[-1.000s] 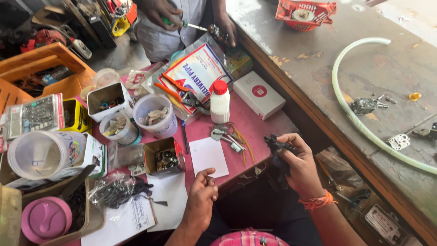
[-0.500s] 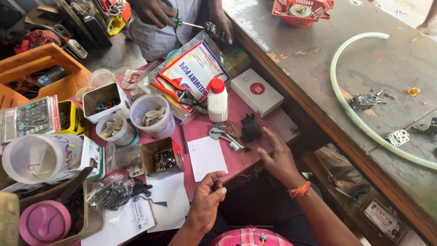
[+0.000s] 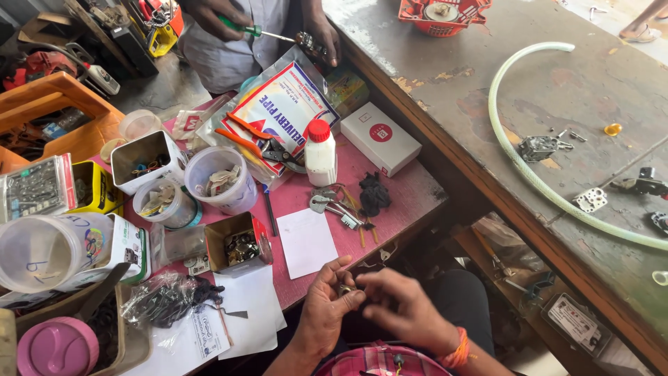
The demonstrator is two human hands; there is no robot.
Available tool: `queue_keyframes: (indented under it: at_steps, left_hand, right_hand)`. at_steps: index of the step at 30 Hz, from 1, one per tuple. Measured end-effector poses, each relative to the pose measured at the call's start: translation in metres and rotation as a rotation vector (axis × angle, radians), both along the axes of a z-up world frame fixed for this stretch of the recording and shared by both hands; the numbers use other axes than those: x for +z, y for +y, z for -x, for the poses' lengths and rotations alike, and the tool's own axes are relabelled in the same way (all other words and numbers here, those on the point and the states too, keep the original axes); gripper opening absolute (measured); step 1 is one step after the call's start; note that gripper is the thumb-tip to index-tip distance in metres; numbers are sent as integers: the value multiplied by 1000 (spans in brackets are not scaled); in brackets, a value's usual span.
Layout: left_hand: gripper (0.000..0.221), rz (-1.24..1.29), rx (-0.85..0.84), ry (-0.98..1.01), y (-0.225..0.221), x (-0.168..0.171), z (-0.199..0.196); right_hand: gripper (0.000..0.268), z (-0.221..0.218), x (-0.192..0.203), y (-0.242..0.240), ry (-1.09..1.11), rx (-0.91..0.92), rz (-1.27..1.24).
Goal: The person sits at a cluttered workbench and assembles small mechanical components by hand, picking parts from boxes and containers, fitting pieces together, and placing assembled parts on the bench. A coworker works on similar parts nearby with a screwdriver.
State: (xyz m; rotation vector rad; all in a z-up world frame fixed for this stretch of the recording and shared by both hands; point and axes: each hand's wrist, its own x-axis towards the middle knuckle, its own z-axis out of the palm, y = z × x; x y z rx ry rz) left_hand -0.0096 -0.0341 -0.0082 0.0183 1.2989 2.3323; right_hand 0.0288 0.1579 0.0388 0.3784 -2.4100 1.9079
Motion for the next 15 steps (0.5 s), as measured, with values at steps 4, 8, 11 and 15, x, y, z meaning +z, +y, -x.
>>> queue_keyframes:
  at_steps: [4, 8, 11, 15]
  left_hand:
    - [62, 13, -30, -42, 5, 8, -7]
    - [58, 73, -63, -84, 5, 2, -12]
    - [58, 74, -67, -97, 5, -5, -15]
    - [59, 38, -100, -120, 10, 1, -17]
  right_hand:
    - [51, -5, 14, -16, 10, 66, -162]
    - [43, -7, 9, -20, 198, 75, -339]
    - [38, -10, 10, -23, 218, 57, -373]
    - [34, -17, 9, -17, 148, 53, -347]
